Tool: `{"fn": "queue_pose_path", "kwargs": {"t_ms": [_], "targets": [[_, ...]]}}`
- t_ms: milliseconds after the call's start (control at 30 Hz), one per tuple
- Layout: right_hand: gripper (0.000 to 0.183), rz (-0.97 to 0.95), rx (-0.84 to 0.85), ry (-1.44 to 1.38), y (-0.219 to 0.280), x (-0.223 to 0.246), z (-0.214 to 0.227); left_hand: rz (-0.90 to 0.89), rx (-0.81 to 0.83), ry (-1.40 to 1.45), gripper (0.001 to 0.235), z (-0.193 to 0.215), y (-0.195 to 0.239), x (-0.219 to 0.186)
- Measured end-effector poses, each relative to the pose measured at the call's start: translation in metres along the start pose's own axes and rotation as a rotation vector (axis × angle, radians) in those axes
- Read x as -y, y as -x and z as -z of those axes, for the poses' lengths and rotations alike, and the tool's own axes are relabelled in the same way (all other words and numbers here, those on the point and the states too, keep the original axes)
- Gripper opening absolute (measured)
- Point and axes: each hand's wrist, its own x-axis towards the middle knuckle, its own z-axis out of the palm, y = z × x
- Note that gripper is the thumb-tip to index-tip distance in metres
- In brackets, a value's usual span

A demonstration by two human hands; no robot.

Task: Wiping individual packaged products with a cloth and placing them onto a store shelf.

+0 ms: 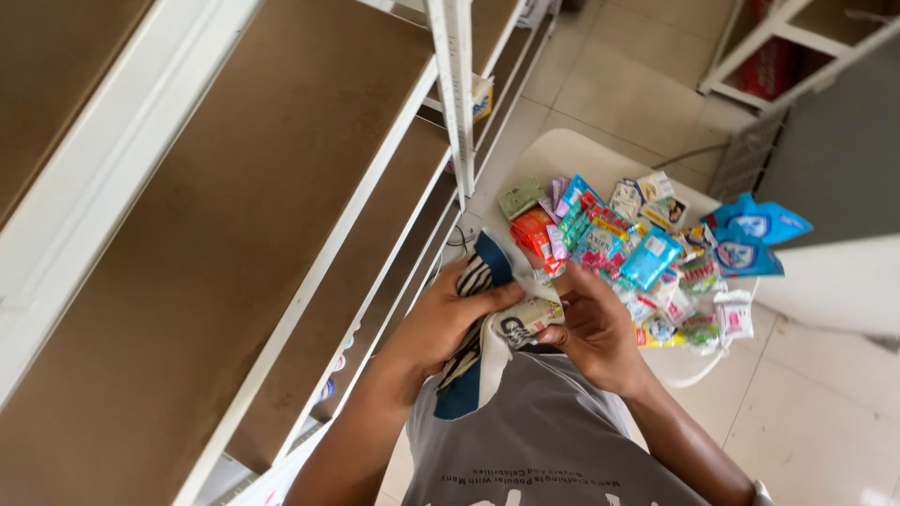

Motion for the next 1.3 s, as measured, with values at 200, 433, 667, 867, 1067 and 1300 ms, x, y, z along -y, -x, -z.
{"fn": "queue_pose_path", "kwargs": {"t_ms": [200,433,667,867,1067,1300], "targets": [[0.078,-0.299,0.232,0.507,-0.003,0.02,0.037,0.132,-0.03,0.037,0.034,-0.007,0.002,0.017],[0.059,-0.346,0.363,0.106,-0.027,0.029,0.035,-0.076,-0.255,-0.158,0.033,-0.027,0.033,0.041],[0.055,-0.241,0.426,-0.126,-0.044,0.027,0.03,-0.619,-0.607,-0.29,0.04,-0.081,0.076,0.03],[0.063,-0.196,0.491,0.028,-0.076,0.027,0.0,-0.664,-0.767,-0.417,0.031,-0.069,0.086,0.032],[0.057,-0.117,0.557,0.177,-0.137,0.048,-0.065,-0.948,-0.704,-0.493,0.033,-0.018,0.102,0.005],[0.051,0.12,0.605,0.268,-0.258,0.104,-0.205,-0.703,-0.87,-0.29,0.03,0.057,0.117,-0.004]]}}
